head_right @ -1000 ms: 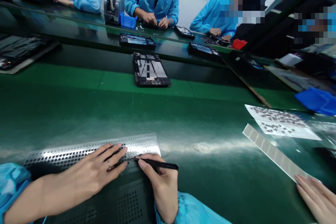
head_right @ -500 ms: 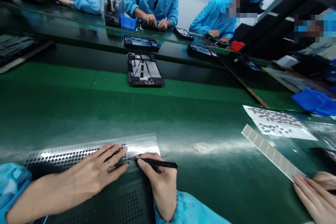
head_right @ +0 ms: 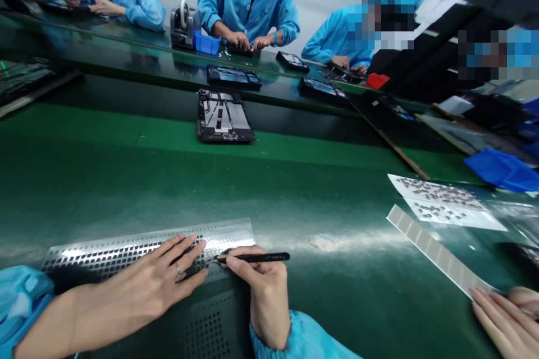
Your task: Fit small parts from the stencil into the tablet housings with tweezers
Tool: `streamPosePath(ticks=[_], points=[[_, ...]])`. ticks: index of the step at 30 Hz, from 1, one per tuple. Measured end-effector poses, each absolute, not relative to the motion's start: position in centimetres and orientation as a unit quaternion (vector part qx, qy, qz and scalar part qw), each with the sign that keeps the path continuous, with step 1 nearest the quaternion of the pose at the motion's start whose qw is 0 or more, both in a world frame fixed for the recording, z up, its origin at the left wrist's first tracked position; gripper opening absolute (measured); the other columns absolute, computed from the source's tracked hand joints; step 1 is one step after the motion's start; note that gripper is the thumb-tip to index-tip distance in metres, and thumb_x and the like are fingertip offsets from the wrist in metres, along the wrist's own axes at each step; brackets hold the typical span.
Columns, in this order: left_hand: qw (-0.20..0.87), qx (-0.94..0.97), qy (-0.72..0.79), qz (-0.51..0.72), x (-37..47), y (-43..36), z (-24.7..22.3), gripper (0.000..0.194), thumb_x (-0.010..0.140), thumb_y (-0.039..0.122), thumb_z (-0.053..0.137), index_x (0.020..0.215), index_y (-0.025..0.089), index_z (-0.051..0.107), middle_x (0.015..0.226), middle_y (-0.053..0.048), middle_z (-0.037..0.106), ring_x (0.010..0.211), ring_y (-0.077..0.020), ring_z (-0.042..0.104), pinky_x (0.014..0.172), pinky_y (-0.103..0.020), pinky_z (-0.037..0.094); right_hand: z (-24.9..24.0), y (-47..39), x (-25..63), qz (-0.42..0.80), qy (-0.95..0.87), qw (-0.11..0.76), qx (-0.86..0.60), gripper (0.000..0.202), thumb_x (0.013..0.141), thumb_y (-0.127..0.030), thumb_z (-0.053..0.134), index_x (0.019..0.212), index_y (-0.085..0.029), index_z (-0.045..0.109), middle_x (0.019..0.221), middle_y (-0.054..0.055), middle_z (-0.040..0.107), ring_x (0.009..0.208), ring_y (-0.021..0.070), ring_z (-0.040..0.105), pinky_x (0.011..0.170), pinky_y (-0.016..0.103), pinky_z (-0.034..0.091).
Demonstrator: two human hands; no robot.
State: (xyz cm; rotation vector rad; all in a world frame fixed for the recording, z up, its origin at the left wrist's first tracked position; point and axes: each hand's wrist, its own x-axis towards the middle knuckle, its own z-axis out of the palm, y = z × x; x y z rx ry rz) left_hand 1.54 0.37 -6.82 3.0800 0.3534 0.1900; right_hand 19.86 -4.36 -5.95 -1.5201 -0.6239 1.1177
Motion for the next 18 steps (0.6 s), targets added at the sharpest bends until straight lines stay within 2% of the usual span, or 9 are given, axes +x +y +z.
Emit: streamPosePath(ticks=[2,5,7,9,12,14,18], points=[[0.020,0.991,0.120,0.052,1.5,0.2,-7.3,0.048,0.076,0.004,0.046,0.123,0.008,0.036,0.128,-0.022,0.036,0.121,-0.0323,0.031,0.096,-0.044,0.033,-5.5,-3.8,20.1,0.478,-0.250,0.562,-0.627,0.003,0.053,-0.020,0.070,0.055,-0.018,0.068,0.055,0.003,0.065,0.054,0.0150,0.060,0.056,0.022,0.046],[0.059,0.988,0.141,0.028,1.4,0.5,-7.3,0.060,0.069,0.001,0.048,0.126,0.013,0.032,0.131,-0.018,0.035,0.124,-0.0268,0.028,0.098,-0.039,0.031,-4.6,-2.0,21.1,0.476,-0.247,0.590,-0.603,0.005,0.053,-0.020,0.070,0.054,-0.017,0.066,0.055,0.002,0.065,0.056,0.0153,0.061,0.058,0.023,0.047],[0.093,0.983,0.157,0.017,1.2,1.4,-7.0,0.065,0.069,0.001,0.048,0.128,0.017,0.029,0.131,-0.013,0.038,0.122,-0.0230,0.032,0.099,-0.036,0.031,-4.2,0.0,22.1,0.471,-0.255,0.609,-0.586,0.012,0.047,-0.021,0.074,0.052,-0.015,0.065,0.054,0.002,0.063,0.055,0.0164,0.061,0.059,0.025,0.048],[0.106,0.977,0.183,0.015,1.2,2.9,-6.5,0.059,0.073,0.003,0.046,0.128,0.019,0.030,0.129,-0.011,0.041,0.118,-0.0217,0.038,0.098,-0.037,0.032,-3.9,2.4,23.2,0.467,-0.267,0.620,-0.571,0.016,0.046,-0.021,0.077,0.053,-0.013,0.064,0.054,0.001,0.064,0.056,0.0162,0.061,0.063,0.027,0.049],[0.115,0.957,0.266,-0.028,1.5,6.4,-5.6,0.043,0.083,0.011,0.042,0.125,0.018,0.036,0.130,-0.012,0.039,0.119,-0.0238,0.038,0.098,-0.041,0.031,-4.0,6.5,24.7,0.464,-0.276,0.627,-0.562,0.015,0.068,-0.019,0.068,0.059,-0.011,0.059,0.057,-0.002,0.062,0.057,0.0122,0.061,0.064,0.029,0.050],[0.114,0.935,0.330,-0.056,1.8,9.2,-5.3,0.041,0.085,0.016,0.042,0.125,0.016,0.037,0.130,-0.013,0.038,0.119,-0.0260,0.037,0.097,-0.043,0.031,-4.5,9.2,25.2,0.462,-0.271,0.635,-0.557,0.018,0.080,-0.017,0.058,0.064,-0.011,0.057,0.061,-0.003,0.060,0.059,0.0105,0.060,0.062,0.028,0.050],[0.069,0.894,0.441,-0.026,2.4,14.7,-5.5,0.043,0.085,0.021,0.046,0.125,0.012,0.034,0.127,-0.016,0.040,0.114,-0.0271,0.042,0.091,-0.045,0.038,-5.8,13.9,25.2,0.461,-0.247,0.663,-0.536,0.014,0.084,-0.020,0.053,0.074,-0.010,0.056,0.070,-0.001,0.059,0.062,0.0104,0.059,0.059,0.026,0.050]])
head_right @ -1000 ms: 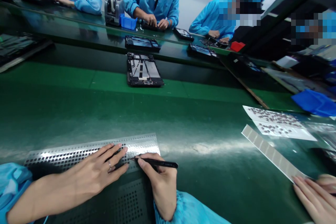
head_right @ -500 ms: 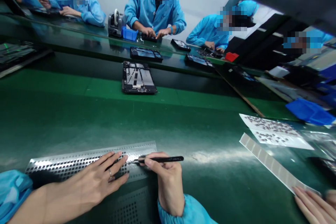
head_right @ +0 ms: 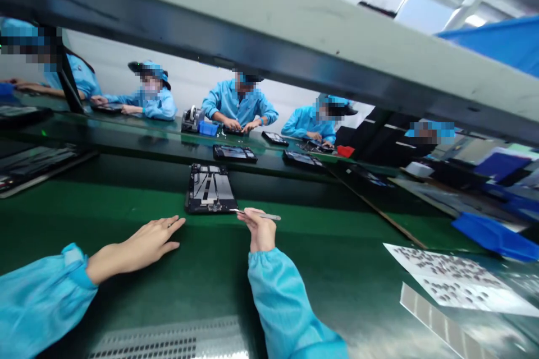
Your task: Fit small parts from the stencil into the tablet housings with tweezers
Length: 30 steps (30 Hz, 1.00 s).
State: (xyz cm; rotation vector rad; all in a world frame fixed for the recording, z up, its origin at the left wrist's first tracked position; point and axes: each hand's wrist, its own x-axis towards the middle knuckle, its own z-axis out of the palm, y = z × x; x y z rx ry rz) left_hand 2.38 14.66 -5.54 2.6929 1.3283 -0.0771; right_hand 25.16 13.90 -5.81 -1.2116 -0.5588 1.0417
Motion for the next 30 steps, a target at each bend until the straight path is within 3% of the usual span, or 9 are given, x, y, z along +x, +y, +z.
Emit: streamPosePath(ticks=[4,11,19,26,30], points=[[0.042,0.855,0.517,0.020,3.6,18.5,-6.3,0.037,0.084,0.030,0.050,0.117,0.016,0.042,0.119,-0.009,0.045,0.103,-0.0229,0.049,0.083,-0.044,0.043,-7.0,17.2,24.1,0.464,-0.223,0.689,-0.510,0.013,0.085,-0.022,0.053,0.082,-0.011,0.057,0.075,0.000,0.059,0.062,0.0106,0.058,0.057,0.026,0.050],[0.062,0.833,0.547,0.056,5.7,21.1,-6.7,0.033,0.084,0.032,0.050,0.112,0.015,0.046,0.111,-0.008,0.049,0.094,-0.0201,0.053,0.078,-0.041,0.045,-8.5,19.9,23.6,0.473,-0.201,0.700,-0.496,0.014,0.085,-0.025,0.052,0.085,-0.011,0.057,0.078,0.001,0.059,0.065,0.0114,0.059,0.058,0.026,0.050],[0.097,0.804,0.581,0.084,2.4,22.7,-7.8,0.030,0.085,0.033,0.049,0.110,0.017,0.047,0.108,-0.007,0.051,0.092,-0.0187,0.054,0.077,-0.038,0.046,-9.7,20.4,22.9,0.498,-0.206,0.674,-0.505,0.014,0.085,-0.023,0.052,0.092,-0.012,0.056,0.087,0.003,0.059,0.073,0.0134,0.059,0.062,0.029,0.050],[0.023,0.791,0.604,0.092,4.1,20.9,-8.9,0.033,0.084,0.032,0.049,0.113,0.015,0.045,0.113,-0.008,0.048,0.098,-0.0214,0.051,0.081,-0.043,0.044,-9.4,21.0,19.7,0.505,-0.283,0.673,-0.460,0.011,0.084,-0.022,0.054,0.085,-0.011,0.057,0.082,0.001,0.059,0.070,0.0128,0.058,0.063,0.029,0.050],[-0.038,0.791,0.602,0.101,4.6,19.3,-9.0,0.032,0.084,0.033,0.050,0.111,0.015,0.046,0.106,-0.007,0.052,0.091,-0.0193,0.054,0.077,-0.040,0.046,-8.2,19.6,20.0,0.507,-0.326,0.677,-0.423,0.013,0.083,-0.020,0.054,0.076,-0.011,0.057,0.074,-0.001,0.058,0.066,0.0115,0.058,0.063,0.029,0.049]])
